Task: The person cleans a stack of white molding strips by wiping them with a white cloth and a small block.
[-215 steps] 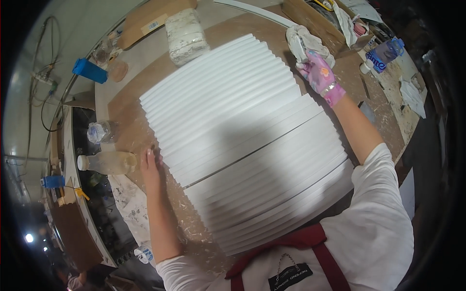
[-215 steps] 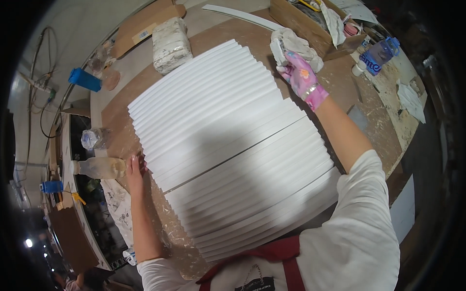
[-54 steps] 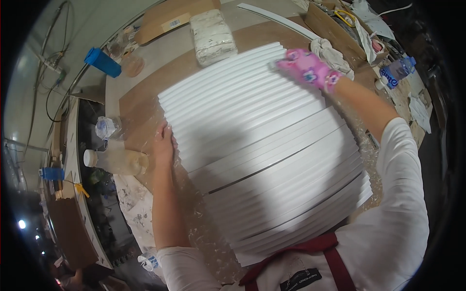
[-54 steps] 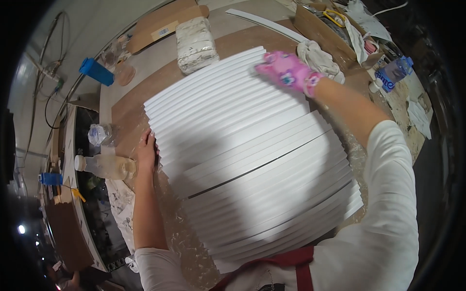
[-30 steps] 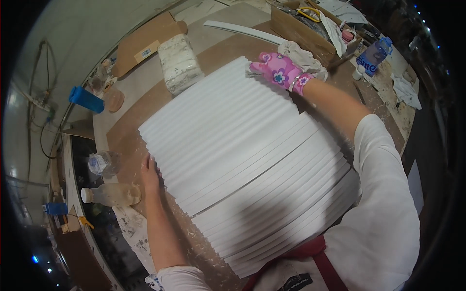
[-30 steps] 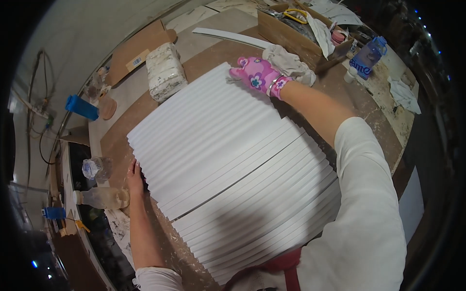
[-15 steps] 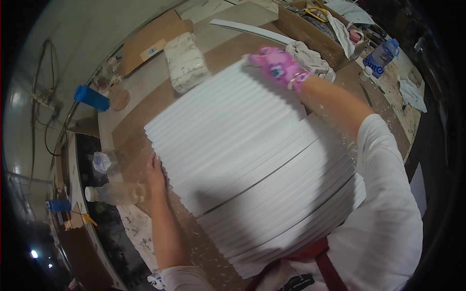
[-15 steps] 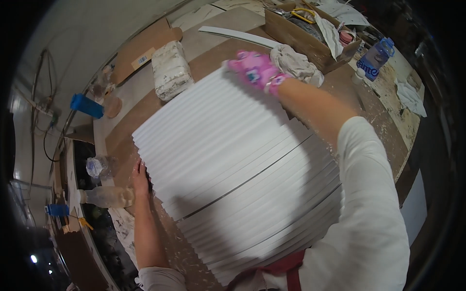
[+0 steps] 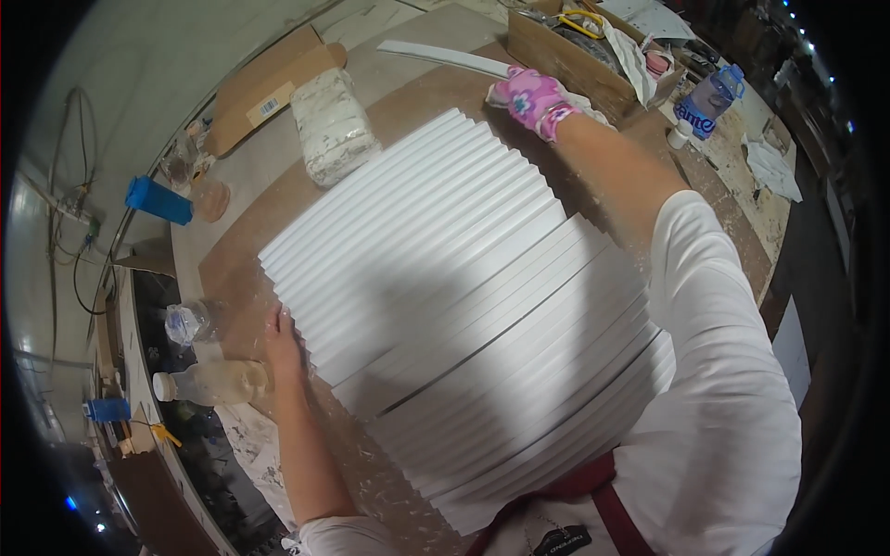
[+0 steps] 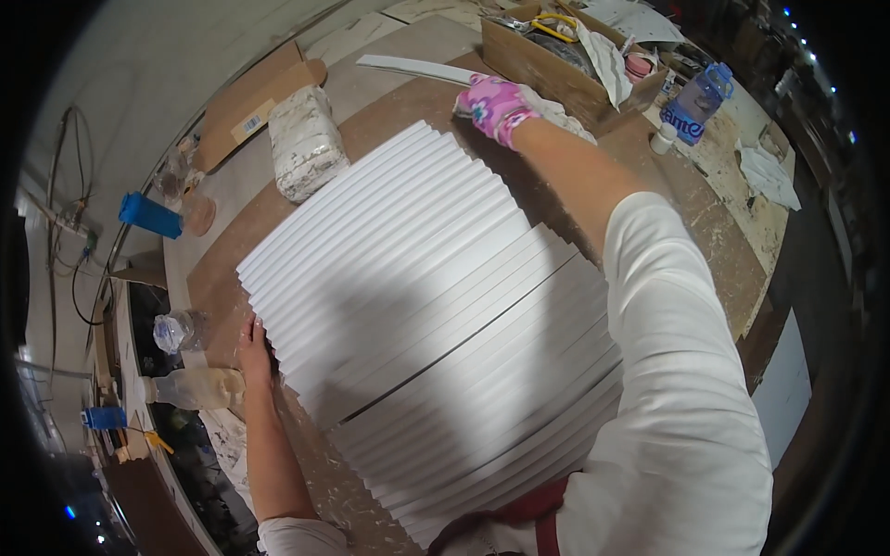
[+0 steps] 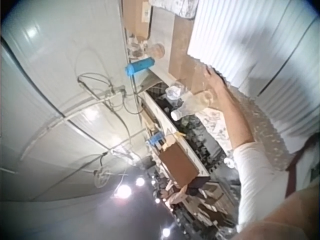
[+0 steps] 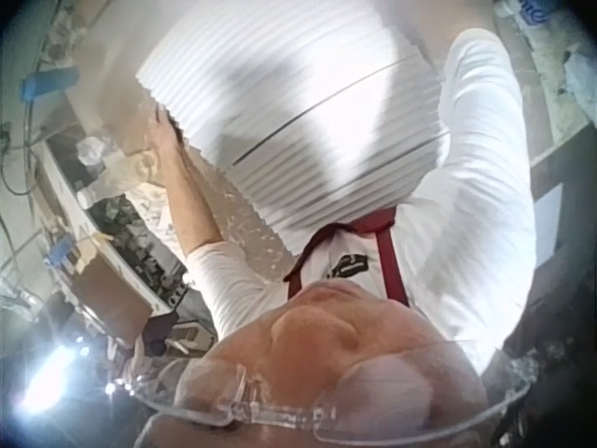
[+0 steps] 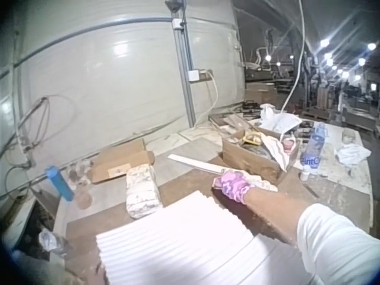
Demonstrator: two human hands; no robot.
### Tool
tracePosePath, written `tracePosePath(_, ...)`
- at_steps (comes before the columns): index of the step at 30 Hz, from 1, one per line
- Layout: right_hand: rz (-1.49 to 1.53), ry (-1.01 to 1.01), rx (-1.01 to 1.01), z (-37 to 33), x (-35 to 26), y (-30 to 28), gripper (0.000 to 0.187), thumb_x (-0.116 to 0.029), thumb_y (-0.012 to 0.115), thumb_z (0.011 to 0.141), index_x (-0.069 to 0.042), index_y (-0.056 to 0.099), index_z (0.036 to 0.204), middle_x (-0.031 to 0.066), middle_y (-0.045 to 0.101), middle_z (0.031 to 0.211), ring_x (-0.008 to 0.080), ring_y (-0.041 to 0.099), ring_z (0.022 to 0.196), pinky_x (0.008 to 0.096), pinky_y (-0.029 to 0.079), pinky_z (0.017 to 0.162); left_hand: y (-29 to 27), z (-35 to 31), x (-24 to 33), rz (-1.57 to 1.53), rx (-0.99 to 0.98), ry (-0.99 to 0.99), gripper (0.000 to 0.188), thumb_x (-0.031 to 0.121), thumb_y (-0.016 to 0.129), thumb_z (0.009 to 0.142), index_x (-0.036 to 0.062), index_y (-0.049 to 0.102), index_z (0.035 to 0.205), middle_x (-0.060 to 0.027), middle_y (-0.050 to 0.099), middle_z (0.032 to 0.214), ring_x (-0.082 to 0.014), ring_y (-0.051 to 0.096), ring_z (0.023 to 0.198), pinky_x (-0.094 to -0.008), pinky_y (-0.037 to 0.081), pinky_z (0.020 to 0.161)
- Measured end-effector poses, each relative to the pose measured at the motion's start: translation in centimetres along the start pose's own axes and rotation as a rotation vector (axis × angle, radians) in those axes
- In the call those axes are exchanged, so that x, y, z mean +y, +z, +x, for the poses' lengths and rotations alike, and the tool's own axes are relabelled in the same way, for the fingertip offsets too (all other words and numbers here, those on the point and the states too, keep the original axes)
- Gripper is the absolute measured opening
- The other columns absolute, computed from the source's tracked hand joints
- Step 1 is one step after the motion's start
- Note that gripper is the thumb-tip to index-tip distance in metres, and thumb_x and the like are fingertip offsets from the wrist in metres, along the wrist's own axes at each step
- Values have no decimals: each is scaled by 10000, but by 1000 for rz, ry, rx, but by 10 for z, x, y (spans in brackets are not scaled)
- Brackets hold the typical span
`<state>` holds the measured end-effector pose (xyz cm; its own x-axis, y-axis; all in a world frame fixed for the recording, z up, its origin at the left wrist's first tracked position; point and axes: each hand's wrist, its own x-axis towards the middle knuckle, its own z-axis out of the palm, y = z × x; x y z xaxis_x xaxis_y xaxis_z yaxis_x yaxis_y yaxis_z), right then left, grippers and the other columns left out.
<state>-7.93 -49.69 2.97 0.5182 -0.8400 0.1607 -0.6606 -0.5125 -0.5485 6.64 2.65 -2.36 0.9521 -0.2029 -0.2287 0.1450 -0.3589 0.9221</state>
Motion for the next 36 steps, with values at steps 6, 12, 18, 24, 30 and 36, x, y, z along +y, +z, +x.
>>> tracePosePath(6,-219,-793,-76,-34,9,-19,211,-237,643,897,-111,597,1059,78,639,845,246,672,805,378,563,746,-1,11,-13,-43,20,-16,322,268,551,1001,139,596,1292,75,358,585,-46,320,458,-229,256,402)
tracePosePath(12,149,-626,-285,-79,25,-54,275,-271,614,926,-120,573,1153,103,555,995,247,587,958,370,522,780,-6,14,-14,49,-2,34,322,249,546,996,107,586,1282,65,409,634,-51,366,497,-223,306,429)
tracePosePath(18,-396,-460,-131,-96,51,-70,276,-255,515,950,-191,624,1195,168,608,1098,358,654,955,445,534,796,-7,10,-8,32,-46,15,346,249,554,988,85,578,1292,45,473,670,-55,431,528,-216,350,434)
tracePosePath(24,-184,-654,-50,-99,101,-87,438,-225,608,898,-116,569,1320,191,584,1250,352,552,1170,414,437,1022,-15,5,-6,-140,-97,3,344,262,570,984,74,579,1272,16,549,845,-73,488,693,-235,428,576)
tracePosePath(30,1000,156,-269,-143,125,-80,408,-171,609,959,-82,523,1348,57,622,1169,145,606,987,326,538,864,-38,-83,-19,-327,-94,-5,444,273,550,1001,32,486,1369,-66,613,1143,-133,571,906,-263,481,805)
tracePosePath(36,1222,276,-324,-158,127,-47,439,-167,580,982,-66,465,1394,66,612,1211,139,633,935,323,568,815,-39,-155,-37,-183,-201,-30,384,174,547,986,38,535,1346,-28,589,1066,-88,517,902,-246,448,832)
